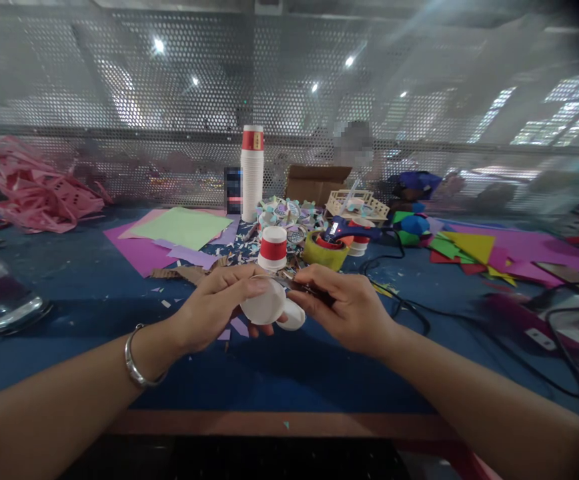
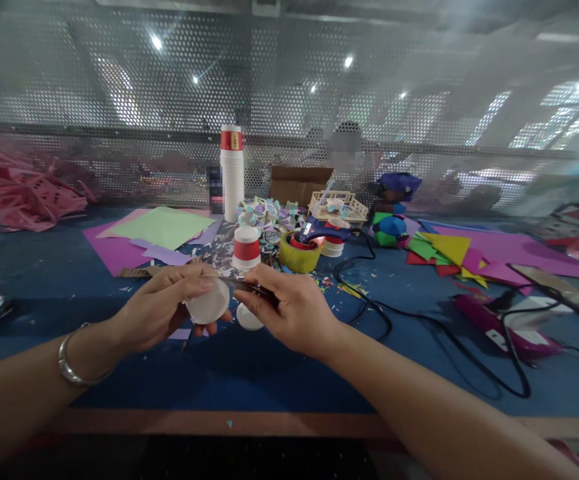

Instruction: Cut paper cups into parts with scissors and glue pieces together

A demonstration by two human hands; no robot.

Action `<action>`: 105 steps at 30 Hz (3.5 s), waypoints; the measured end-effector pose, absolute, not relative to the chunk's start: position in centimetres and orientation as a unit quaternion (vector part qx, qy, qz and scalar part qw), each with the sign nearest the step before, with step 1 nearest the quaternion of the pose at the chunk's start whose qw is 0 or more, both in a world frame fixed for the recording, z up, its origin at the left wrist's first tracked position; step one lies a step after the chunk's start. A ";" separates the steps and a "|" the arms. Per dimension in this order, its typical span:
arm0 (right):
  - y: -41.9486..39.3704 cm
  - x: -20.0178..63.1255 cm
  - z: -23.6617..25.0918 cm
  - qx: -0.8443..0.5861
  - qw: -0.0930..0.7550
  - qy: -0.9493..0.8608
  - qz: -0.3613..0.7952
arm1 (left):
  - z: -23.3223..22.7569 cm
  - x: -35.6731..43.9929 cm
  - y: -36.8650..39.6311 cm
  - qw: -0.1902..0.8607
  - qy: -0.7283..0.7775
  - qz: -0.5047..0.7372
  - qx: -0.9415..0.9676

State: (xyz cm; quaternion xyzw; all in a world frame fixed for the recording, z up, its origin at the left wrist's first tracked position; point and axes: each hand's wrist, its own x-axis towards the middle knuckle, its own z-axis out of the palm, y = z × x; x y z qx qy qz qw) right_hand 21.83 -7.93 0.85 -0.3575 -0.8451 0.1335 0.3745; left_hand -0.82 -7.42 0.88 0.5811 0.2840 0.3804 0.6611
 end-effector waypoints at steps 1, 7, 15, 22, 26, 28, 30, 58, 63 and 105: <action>-7.9 21.8 0.8 -0.356 0.377 -0.844 0.139 | 0.9 -0.8 -7.4 0.663 0.283 0.377 0.582; -7.7 21.8 0.8 -0.343 0.385 -0.834 0.195 | 1.2 -0.9 -7.0 0.680 0.289 0.357 0.571; -7.1 21.8 0.9 -0.362 0.432 -0.795 0.227 | 0.4 -1.0 -6.0 0.622 0.304 0.348 0.632; -5.7 22.7 0.6 -0.417 0.467 -0.741 0.244 | -0.9 -1.7 -4.1 0.426 0.400 0.355 0.730; -5.2 23.0 0.3 -0.432 0.472 -0.733 0.231 | -1.5 -1.8 -3.0 0.293 0.434 0.352 0.776; -5.0 23.1 0.2 -0.435 0.467 -0.736 0.226 | -1.9 -1.8 -2.4 0.272 0.452 0.355 0.772; -5.0 23.1 0.1 -0.437 0.460 -0.741 0.220 | -2.2 -1.8 -2.0 0.282 0.459 0.350 0.766; -4.8 22.6 0.0 -0.527 0.262 -0.793 0.157 | -2.5 0.8 -4.8 0.041 0.381 0.208 0.900; -4.7 22.3 -0.3 -0.525 0.256 -0.786 0.205 | -2.5 0.6 -4.2 0.050 0.380 0.256 0.887; -5.3 21.6 -0.5 -0.427 0.422 -0.715 0.360 | -0.6 -0.4 -5.1 0.480 0.318 0.451 0.682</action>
